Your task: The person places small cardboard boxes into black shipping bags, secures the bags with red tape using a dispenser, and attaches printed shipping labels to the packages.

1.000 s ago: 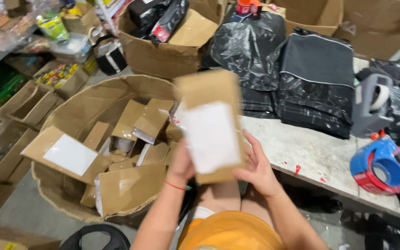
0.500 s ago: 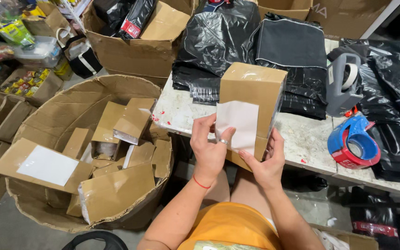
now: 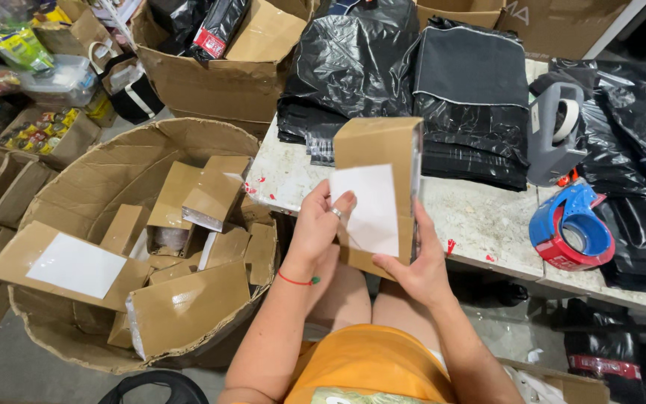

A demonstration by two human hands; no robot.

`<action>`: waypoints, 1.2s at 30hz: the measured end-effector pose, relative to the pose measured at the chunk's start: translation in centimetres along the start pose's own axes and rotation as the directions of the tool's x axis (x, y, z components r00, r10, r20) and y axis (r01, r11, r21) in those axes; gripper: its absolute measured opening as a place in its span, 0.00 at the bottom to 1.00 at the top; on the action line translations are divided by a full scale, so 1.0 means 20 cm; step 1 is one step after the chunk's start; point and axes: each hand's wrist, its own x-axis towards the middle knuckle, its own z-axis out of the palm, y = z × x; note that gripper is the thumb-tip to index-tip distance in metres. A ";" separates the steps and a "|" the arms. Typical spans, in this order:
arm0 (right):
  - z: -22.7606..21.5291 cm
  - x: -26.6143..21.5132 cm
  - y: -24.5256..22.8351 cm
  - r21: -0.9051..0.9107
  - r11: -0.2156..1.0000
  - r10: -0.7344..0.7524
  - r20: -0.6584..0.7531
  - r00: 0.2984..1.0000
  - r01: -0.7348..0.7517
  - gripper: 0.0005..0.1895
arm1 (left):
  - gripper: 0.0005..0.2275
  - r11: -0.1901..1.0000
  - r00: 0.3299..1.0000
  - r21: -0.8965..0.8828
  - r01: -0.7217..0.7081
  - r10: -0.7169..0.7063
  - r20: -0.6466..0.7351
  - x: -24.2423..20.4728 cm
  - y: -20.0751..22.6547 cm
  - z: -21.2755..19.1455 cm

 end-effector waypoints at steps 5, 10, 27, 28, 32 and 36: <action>0.01 0.00 -0.06 -0.383 0.916 -0.128 0.014 0.992 0.124 0.56 | 0.03 0.992 0.989 0.124 -0.036 0.053 -0.140 0.00 0.05 0.06; -0.02 0.03 0.04 0.298 0.911 0.272 0.090 0.958 -0.287 0.50 | 0.01 0.808 0.800 0.244 -0.536 0.394 0.453 -0.09 0.12 0.09; -0.80 -0.09 0.26 0.422 0.712 0.629 -0.030 0.777 -0.561 0.33 | 0.05 0.400 0.810 0.903 -0.157 0.575 -0.114 0.01 -0.07 -0.77; -0.81 -0.10 0.28 0.411 0.714 0.636 -0.041 0.771 -0.567 0.33 | 0.07 0.397 0.809 0.909 -0.125 0.571 -0.138 0.03 -0.11 -0.80; -0.83 -0.11 0.31 0.376 0.730 0.630 -0.046 0.775 -0.571 0.30 | 0.26 0.573 0.856 0.817 0.067 0.388 -0.342 0.07 -0.14 -0.85; -0.84 -0.12 0.33 0.368 0.735 0.626 -0.048 0.778 -0.569 0.28 | 0.50 0.732 0.906 0.671 0.117 0.198 -0.374 0.23 -0.08 -0.93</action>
